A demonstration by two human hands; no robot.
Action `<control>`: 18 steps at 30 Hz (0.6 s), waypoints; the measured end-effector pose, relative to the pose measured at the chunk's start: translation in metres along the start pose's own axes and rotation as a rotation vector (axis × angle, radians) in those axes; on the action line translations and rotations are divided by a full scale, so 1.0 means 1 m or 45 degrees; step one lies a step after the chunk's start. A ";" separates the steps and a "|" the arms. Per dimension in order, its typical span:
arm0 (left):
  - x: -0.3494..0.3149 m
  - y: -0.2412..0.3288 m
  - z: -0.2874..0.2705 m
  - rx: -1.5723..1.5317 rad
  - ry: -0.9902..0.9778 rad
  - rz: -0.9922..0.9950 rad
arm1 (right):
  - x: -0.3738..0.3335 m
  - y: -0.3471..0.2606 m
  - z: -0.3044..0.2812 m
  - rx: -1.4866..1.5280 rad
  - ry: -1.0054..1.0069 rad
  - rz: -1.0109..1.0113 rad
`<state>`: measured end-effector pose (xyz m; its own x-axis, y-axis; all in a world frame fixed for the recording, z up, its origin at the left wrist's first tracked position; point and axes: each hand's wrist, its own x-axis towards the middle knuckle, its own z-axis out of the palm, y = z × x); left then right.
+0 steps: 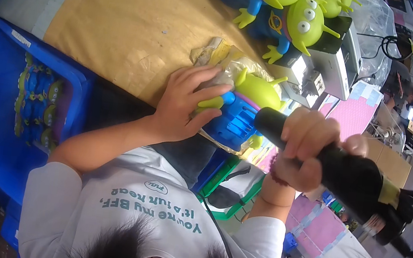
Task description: Use a heat gun to process toy alien figures and place them into a blue storage bin.
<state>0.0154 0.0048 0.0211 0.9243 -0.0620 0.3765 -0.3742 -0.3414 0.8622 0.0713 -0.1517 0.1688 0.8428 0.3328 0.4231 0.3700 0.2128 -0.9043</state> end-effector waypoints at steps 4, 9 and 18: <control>0.001 0.000 -0.001 -0.030 -0.012 -0.011 | 0.000 0.008 -0.011 0.120 -0.190 -0.064; 0.003 -0.002 -0.003 -0.061 -0.056 -0.031 | 0.011 0.015 -0.024 0.217 -0.449 -0.103; 0.007 -0.016 -0.016 -0.285 -0.256 -0.016 | 0.022 0.024 -0.033 0.326 -0.575 -0.084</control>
<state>0.0262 0.0250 0.0156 0.9171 -0.2511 0.3098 -0.3490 -0.1296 0.9281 0.1118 -0.1694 0.1545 0.5475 0.6621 0.5117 0.2613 0.4457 -0.8562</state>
